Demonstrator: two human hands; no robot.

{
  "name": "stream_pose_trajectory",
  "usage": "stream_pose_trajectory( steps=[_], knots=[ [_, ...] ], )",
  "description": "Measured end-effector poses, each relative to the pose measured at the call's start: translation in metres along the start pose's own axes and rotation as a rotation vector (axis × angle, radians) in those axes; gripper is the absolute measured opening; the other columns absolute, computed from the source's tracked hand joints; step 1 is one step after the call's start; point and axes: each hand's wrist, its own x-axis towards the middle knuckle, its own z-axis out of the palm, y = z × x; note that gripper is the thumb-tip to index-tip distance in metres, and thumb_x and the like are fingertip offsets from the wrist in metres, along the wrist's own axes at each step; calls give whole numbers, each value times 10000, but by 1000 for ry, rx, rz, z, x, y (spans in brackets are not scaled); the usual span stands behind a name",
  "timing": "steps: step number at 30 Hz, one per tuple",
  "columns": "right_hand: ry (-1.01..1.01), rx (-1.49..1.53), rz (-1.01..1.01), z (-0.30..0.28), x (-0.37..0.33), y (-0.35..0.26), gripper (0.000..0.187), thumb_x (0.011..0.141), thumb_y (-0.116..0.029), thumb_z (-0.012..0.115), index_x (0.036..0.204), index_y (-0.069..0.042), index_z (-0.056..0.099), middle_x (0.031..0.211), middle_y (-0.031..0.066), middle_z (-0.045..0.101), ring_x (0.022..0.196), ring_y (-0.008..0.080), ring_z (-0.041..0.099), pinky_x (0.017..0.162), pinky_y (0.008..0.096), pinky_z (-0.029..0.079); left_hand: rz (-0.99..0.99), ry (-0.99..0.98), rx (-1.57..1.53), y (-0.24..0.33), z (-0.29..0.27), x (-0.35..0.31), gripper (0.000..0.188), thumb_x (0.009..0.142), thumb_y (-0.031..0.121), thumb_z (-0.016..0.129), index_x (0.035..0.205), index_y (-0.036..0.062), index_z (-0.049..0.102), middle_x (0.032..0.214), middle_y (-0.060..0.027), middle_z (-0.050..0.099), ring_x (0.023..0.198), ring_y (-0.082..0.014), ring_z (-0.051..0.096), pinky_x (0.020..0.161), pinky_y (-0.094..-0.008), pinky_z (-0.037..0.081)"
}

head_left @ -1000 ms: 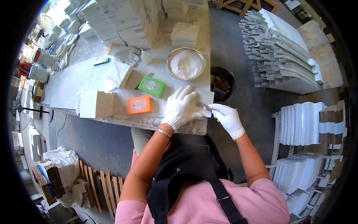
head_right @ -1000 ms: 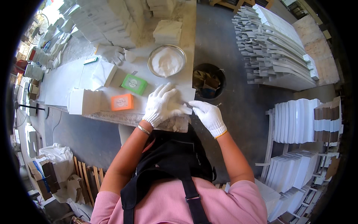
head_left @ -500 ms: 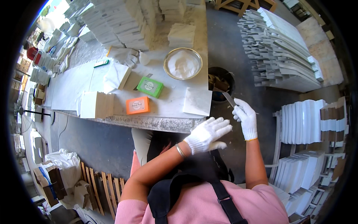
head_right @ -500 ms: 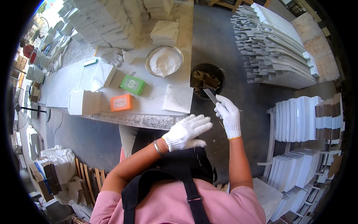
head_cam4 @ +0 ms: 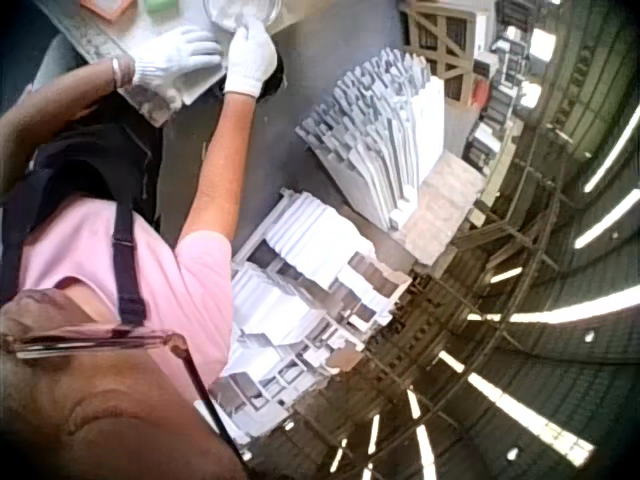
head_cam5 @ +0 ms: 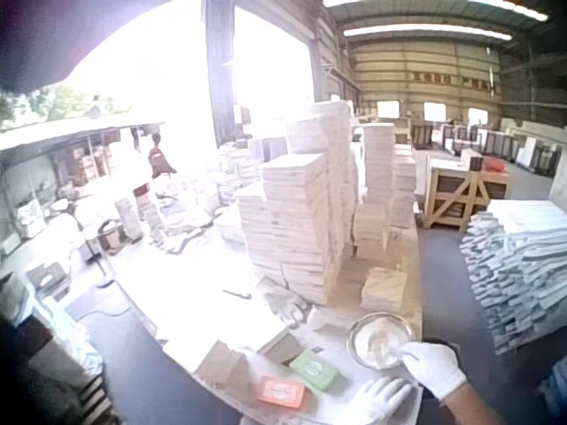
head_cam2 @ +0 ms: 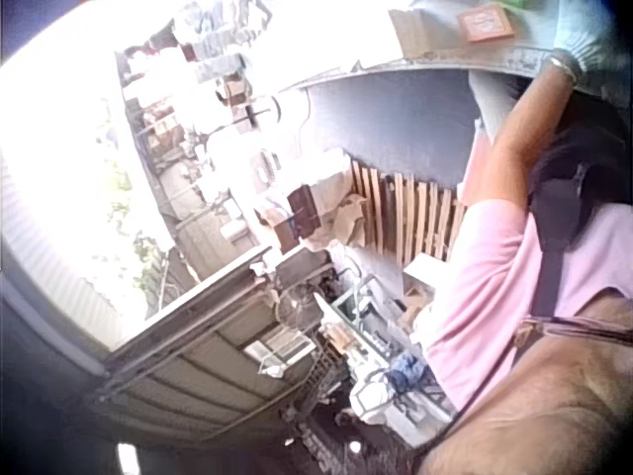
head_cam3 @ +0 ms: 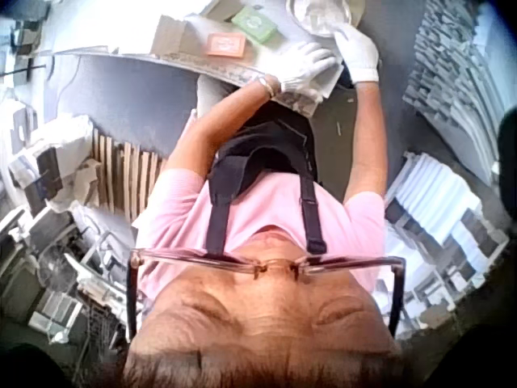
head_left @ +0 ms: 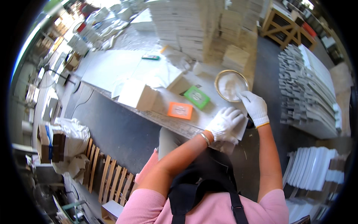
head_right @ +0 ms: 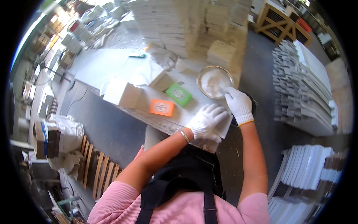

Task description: The person smooths the edges of white ceramic tiles using a metal scraper and a green sanding block. They repeatedly scrape and sand the tile edges, then inspect the finished edges before stacking the tiles.

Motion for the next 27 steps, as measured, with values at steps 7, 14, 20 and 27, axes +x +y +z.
stream_pose_trajectory(
  steps=[7,14,20,27],
  knots=[
    [152,-220,-283,-7,10,-75,316,882,-362,676,1103,-138,709,1043,93,671,961,316,632,834,438,507,-14,-12,-41,3,1,-4,951,542,513,862,1309,51,543,1305,-135,551,1259,-334,486,1085,-461,371],
    [-278,-283,-369,84,28,-135,629,892,-453,628,1423,-139,507,1334,122,585,1139,327,592,973,456,473,61,316,-733,-25,106,5,410,987,342,421,1325,115,468,1350,-115,466,1280,-298,431,1115,-450,300],
    [-303,-269,-298,89,37,-126,631,868,-422,637,1422,-149,508,1230,146,618,1059,333,632,929,453,507,144,259,-88,-15,47,9,457,853,391,608,1189,86,556,1182,-136,531,1101,-333,503,968,-453,406],
    [98,599,-34,-23,-40,-62,569,899,-325,619,1388,-38,558,1307,174,634,1132,270,639,995,359,480,-7,56,100,-4,17,-3,945,600,561,836,1346,69,527,1378,-142,517,1327,-347,447,1096,-511,358]
  ],
)
